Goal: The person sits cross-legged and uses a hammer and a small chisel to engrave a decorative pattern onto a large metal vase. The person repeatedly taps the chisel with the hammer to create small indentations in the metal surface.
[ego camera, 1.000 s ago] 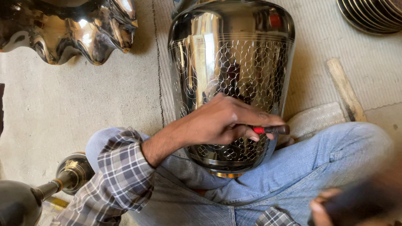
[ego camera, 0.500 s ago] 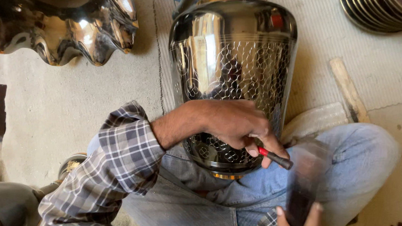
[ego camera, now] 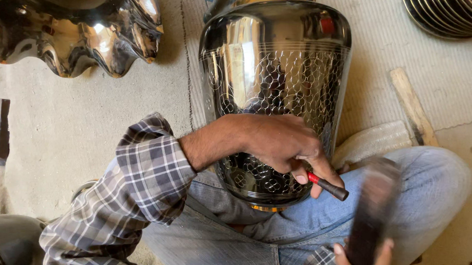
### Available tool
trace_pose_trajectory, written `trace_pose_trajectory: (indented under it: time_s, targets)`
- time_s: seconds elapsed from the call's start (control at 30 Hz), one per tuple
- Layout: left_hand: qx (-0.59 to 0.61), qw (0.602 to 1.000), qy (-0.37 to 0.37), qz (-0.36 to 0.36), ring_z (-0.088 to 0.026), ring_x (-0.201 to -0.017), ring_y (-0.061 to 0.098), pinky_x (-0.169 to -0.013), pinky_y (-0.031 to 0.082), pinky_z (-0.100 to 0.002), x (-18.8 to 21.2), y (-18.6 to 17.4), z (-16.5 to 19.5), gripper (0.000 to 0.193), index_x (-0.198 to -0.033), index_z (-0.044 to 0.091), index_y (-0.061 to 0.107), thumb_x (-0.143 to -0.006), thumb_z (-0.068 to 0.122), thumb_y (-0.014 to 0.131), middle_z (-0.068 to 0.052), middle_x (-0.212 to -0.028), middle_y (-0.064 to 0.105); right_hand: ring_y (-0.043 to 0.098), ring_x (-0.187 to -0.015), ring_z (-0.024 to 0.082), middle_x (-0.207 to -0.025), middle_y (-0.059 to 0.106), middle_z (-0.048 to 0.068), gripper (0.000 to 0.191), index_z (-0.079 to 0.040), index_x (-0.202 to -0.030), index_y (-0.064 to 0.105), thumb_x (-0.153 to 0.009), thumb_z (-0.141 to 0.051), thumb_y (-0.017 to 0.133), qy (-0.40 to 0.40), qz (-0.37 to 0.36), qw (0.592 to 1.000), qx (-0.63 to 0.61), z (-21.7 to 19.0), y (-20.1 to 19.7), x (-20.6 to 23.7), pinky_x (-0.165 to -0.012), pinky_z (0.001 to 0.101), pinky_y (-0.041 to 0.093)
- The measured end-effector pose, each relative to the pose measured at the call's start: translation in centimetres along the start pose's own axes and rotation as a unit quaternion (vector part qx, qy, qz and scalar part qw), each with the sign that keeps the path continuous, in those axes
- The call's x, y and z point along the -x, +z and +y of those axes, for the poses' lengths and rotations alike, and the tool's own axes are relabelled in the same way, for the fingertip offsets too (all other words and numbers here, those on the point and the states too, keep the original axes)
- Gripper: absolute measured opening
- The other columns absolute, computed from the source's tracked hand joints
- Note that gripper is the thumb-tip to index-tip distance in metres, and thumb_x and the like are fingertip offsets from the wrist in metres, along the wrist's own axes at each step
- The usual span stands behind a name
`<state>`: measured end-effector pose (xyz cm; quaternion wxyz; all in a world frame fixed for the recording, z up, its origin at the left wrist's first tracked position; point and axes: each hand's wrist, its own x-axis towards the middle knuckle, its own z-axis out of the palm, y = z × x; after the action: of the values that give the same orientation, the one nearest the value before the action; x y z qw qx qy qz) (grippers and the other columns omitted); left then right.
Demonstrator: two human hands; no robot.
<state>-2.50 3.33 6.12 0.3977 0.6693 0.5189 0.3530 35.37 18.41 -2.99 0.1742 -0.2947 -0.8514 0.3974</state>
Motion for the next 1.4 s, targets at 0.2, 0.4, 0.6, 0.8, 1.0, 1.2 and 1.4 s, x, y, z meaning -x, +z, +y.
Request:
trace_pose_trajectory:
  time_s: [0.2,0.4,0.6,0.8,1.0,1.2,1.4]
  targets:
    - [0.002,1.0,-0.011,0.022,-0.004,-0.076,0.074,-0.056,0.049,-0.028,0.3,0.1,-0.5,0.05,-0.136,0.03,0.064,-0.091,0.009,0.07,0.01,-0.112,0.081,0.073,-0.079,0.023,-0.088,0.074,0.014,0.064,0.003,-0.128,0.052,-0.073,-0.012,0.083,0.124,-0.064,0.987,0.079,0.4,-1.2,0.0,-0.079,0.0365,0.057]
    - [0.007,0.998,0.024,0.055,-0.003,-0.063,0.064,-0.05,0.042,-0.025,0.6,0.5,-1.1,0.05,-0.138,0.026,0.063,-0.093,0.007,0.071,0.006,-0.114,0.081,0.071,-0.071,0.021,-0.077,0.072,0.009,0.022,-0.013,-0.093,0.064,-0.082,-0.02,0.081,-0.048,-0.079,0.985,-0.146,2.7,-2.4,-1.3,-0.072,0.0369,0.058]
    - [-0.01,0.99,0.023,0.14,-0.004,-0.06,0.065,-0.041,0.04,-0.023,1.8,1.5,-0.8,0.049,-0.138,0.021,0.065,-0.094,-0.001,0.065,-0.002,-0.132,0.074,0.07,-0.069,0.021,-0.08,0.069,0.011,0.044,0.003,-0.113,0.05,-0.082,-0.014,0.076,-0.146,-0.016,0.985,0.09,-1.4,-0.9,-2.6,-0.075,0.0362,0.058]
    - [0.093,0.833,-0.025,0.545,-0.008,-0.077,0.076,-0.054,0.058,-0.018,5.6,6.6,1.8,0.041,-0.143,0.012,0.059,-0.104,-0.001,0.064,-0.007,-0.126,0.076,0.071,-0.08,0.018,-0.089,0.069,0.012,0.024,0.003,-0.113,0.053,-0.098,-0.004,0.071,-0.071,-0.028,0.984,-0.16,-5.5,-3.7,-5.0,-0.087,0.0318,0.061]
    - [0.144,0.672,-0.079,0.722,-0.008,-0.073,0.065,-0.06,0.054,-0.021,4.4,12.2,3.2,0.048,-0.14,0.003,0.054,-0.097,-0.002,0.075,-0.012,-0.111,0.076,0.065,-0.081,0.018,-0.094,0.064,0.013,0.043,0.003,-0.128,0.049,-0.089,0.001,0.069,-0.012,-0.092,0.975,-0.203,-7.3,-2.8,-8.0,-0.075,0.0315,0.058]
    - [0.07,0.616,-0.023,0.784,-0.008,-0.082,0.07,-0.07,0.062,-0.023,2.4,13.8,2.1,0.05,-0.142,0.004,0.049,-0.099,-0.003,0.075,-0.012,-0.111,0.074,0.068,-0.07,0.017,-0.084,0.068,0.009,0.057,0.003,-0.125,0.053,-0.077,-0.01,0.08,-0.161,-0.193,0.967,0.05,-12.4,-4.5,-14.2,-0.064,0.0319,0.058]
    - [0.06,0.594,-0.017,0.802,-0.01,-0.085,0.067,-0.072,0.061,-0.022,1.8,14.7,1.1,0.052,-0.14,0.004,0.043,-0.099,-0.005,0.074,-0.015,-0.119,0.07,0.069,-0.073,0.023,-0.091,0.069,0.019,0.081,0.0,-0.147,0.046,-0.075,-0.006,0.085,-0.395,-0.204,0.867,0.227,-19.5,-5.2,-19.7,-0.061,0.0334,0.055]
